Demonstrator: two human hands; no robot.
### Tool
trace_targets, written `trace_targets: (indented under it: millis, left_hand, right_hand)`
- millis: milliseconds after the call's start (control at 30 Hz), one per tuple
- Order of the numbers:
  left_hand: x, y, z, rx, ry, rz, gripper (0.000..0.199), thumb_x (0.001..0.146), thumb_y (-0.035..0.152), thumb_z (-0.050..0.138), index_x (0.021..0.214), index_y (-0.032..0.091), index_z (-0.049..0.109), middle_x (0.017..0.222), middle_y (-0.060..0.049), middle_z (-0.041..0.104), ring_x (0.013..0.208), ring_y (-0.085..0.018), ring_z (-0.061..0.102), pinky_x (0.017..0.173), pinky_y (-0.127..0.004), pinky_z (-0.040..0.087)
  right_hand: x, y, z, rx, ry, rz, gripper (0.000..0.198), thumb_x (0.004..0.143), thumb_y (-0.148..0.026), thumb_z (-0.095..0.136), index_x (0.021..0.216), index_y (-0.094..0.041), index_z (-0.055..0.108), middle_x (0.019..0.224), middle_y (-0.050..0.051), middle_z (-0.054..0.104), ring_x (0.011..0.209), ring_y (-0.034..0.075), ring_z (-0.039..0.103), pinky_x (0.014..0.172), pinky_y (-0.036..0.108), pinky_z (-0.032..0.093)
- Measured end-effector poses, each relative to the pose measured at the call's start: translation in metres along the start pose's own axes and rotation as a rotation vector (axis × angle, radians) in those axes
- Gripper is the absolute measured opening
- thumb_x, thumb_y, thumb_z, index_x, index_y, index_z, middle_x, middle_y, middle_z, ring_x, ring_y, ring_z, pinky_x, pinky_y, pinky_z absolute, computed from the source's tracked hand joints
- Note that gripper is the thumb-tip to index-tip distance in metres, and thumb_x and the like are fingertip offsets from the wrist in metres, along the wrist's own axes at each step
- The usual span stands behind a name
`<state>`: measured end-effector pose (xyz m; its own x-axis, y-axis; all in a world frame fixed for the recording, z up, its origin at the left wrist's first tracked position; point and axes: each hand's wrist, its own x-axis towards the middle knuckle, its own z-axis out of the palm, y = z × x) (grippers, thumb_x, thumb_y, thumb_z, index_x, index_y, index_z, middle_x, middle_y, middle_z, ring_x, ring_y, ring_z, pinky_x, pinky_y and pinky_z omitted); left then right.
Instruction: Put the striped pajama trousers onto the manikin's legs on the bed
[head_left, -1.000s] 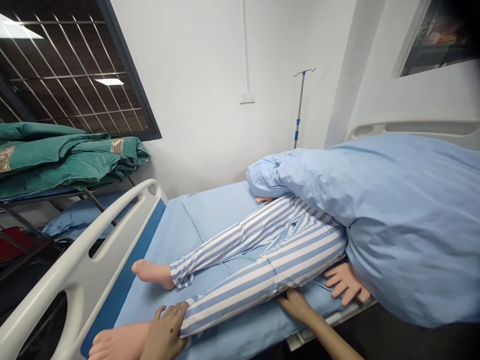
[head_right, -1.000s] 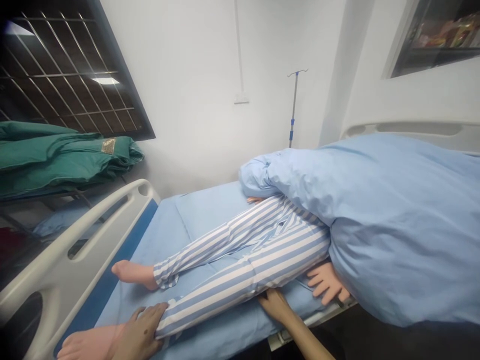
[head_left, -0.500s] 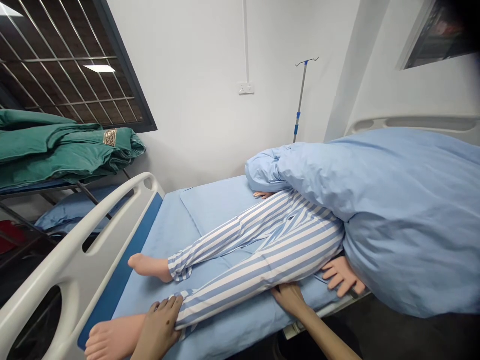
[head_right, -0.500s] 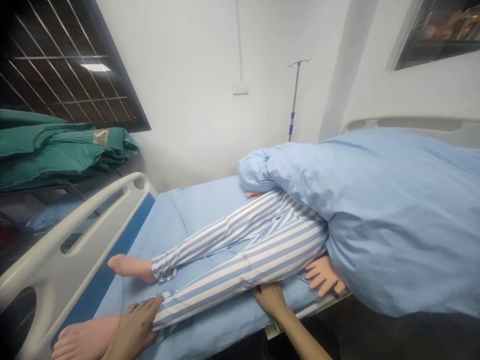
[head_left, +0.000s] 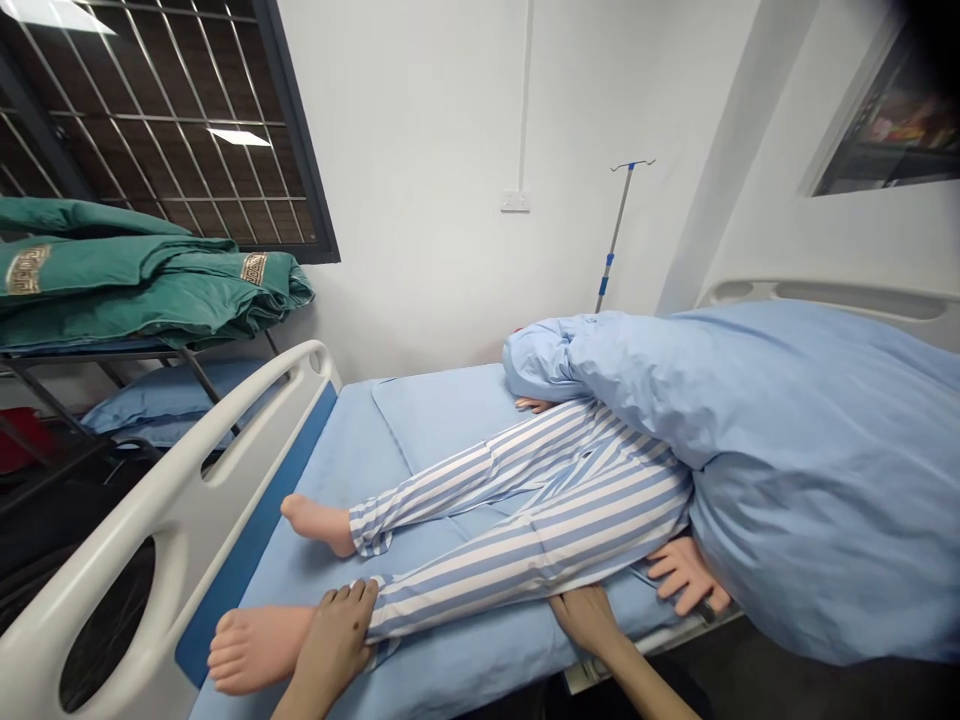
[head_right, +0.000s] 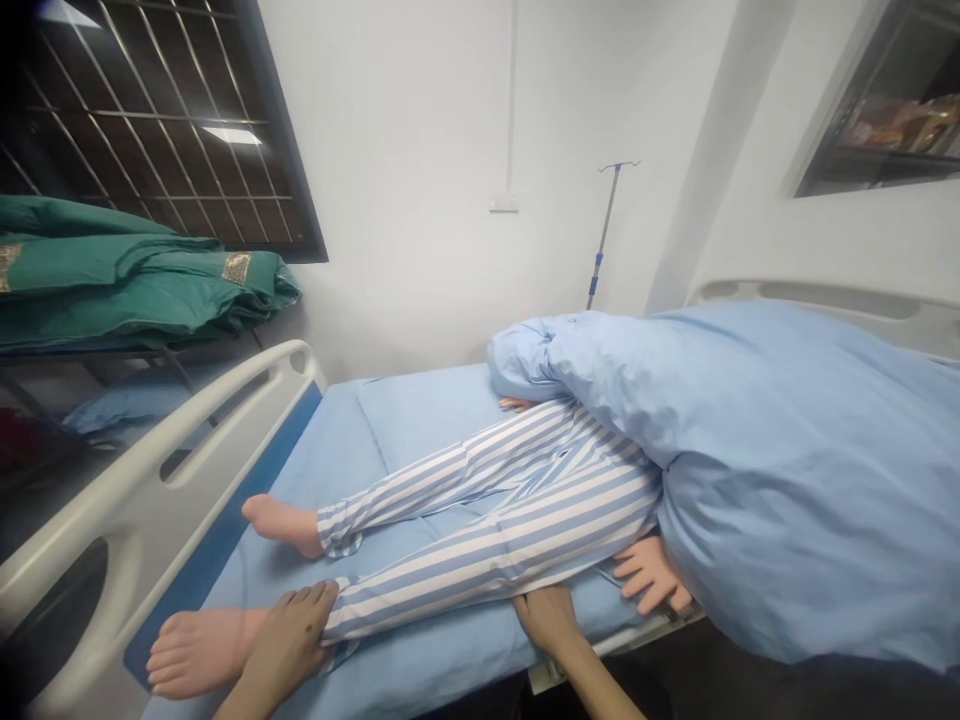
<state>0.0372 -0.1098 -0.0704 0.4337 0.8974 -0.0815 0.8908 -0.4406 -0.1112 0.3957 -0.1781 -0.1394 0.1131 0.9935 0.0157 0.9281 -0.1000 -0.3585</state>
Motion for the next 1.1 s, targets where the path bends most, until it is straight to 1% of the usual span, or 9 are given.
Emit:
trace_targets:
  millis: [200,333,467,667,833,900,967,1033,1100]
  left_hand:
    - [0.0,0.003,0.004,-0.036,0.048,-0.021,0.049,0.06,0.011,0.043,0.109,0.015,0.049,0.104,-0.011,0.055,0.094,-0.024,0.048,0.08,-0.035,0.031]
    - [0.002,0.007,0.009,-0.063,0.07,-0.026,0.051,0.059,0.01,0.043,0.109,0.014,0.049,0.102,-0.011,0.056,0.094,-0.024,0.049,0.079,-0.035,0.031]
    - [0.003,0.009,0.012,-0.097,0.102,-0.026,0.048,0.06,0.01,0.041,0.108,0.015,0.051,0.099,-0.01,0.057,0.09,-0.023,0.049,0.077,-0.034,0.03]
    - [0.004,0.017,0.012,-0.158,0.096,-0.053,0.048,0.062,0.01,0.043,0.109,0.016,0.049,0.102,-0.009,0.055,0.093,-0.022,0.047,0.079,-0.033,0.029]
    - [0.005,0.026,0.013,-0.179,0.122,-0.073,0.046,0.062,0.005,0.042,0.105,0.017,0.051,0.099,-0.009,0.054,0.09,-0.022,0.048,0.078,-0.033,0.028]
    - [0.005,0.026,0.015,-0.189,0.127,-0.086,0.048,0.061,0.005,0.042,0.106,0.017,0.05,0.098,-0.009,0.053,0.09,-0.022,0.048,0.078,-0.034,0.028]
    - [0.005,0.026,0.017,-0.208,0.136,-0.088,0.045,0.063,0.007,0.043,0.105,0.017,0.051,0.098,-0.009,0.054,0.09,-0.022,0.047,0.078,-0.034,0.029]
    - [0.005,0.027,0.018,-0.241,0.154,-0.09,0.037,0.068,0.013,0.041,0.104,0.017,0.052,0.098,-0.009,0.054,0.089,-0.023,0.047,0.079,-0.036,0.029]
    - [0.005,0.028,0.019,-0.285,0.158,-0.086,0.033,0.075,0.018,0.037,0.104,0.018,0.053,0.101,-0.01,0.055,0.091,-0.024,0.046,0.082,-0.039,0.029]
  right_hand:
    - [-0.027,-0.002,-0.005,-0.04,0.015,-0.042,0.049,0.08,-0.039,0.035,0.119,-0.014,0.049,0.123,0.011,0.047,0.117,0.027,0.035,0.099,0.041,0.019]
    - [-0.039,-0.008,-0.02,-0.005,-0.084,-0.087,0.057,0.069,-0.033,0.048,0.123,-0.016,0.043,0.129,0.011,0.039,0.118,0.027,0.033,0.098,0.038,0.024]
    - [-0.045,-0.03,-0.04,0.15,-0.157,-0.153,0.044,0.072,-0.03,0.045,0.114,-0.019,0.051,0.121,0.008,0.047,0.112,0.022,0.041,0.094,0.031,0.03]
    - [-0.042,-0.094,-0.06,0.345,-0.197,-0.257,0.03,0.075,-0.027,0.043,0.1,-0.021,0.057,0.097,0.004,0.061,0.09,0.018,0.053,0.082,0.028,0.038]
    - [-0.025,-0.159,-0.059,0.415,-0.174,-0.403,0.026,0.074,-0.022,0.044,0.096,-0.02,0.058,0.091,0.003,0.062,0.088,0.017,0.054,0.08,0.027,0.038]
    - [-0.015,-0.183,-0.054,0.428,-0.176,-0.467,0.029,0.074,-0.021,0.045,0.1,-0.021,0.056,0.098,0.004,0.059,0.093,0.017,0.052,0.083,0.027,0.037]
    - [-0.006,-0.204,-0.047,0.426,-0.159,-0.502,0.034,0.073,-0.02,0.046,0.107,-0.021,0.052,0.112,0.006,0.052,0.103,0.018,0.047,0.089,0.028,0.034]
    - [0.004,-0.222,-0.039,0.402,-0.137,-0.505,0.04,0.073,-0.022,0.048,0.113,-0.021,0.047,0.124,0.007,0.04,0.113,0.02,0.038,0.093,0.03,0.031]
    - [0.012,-0.239,-0.031,0.363,-0.125,-0.507,0.042,0.075,-0.025,0.047,0.116,-0.02,0.044,0.129,0.009,0.034,0.116,0.022,0.034,0.095,0.034,0.028]
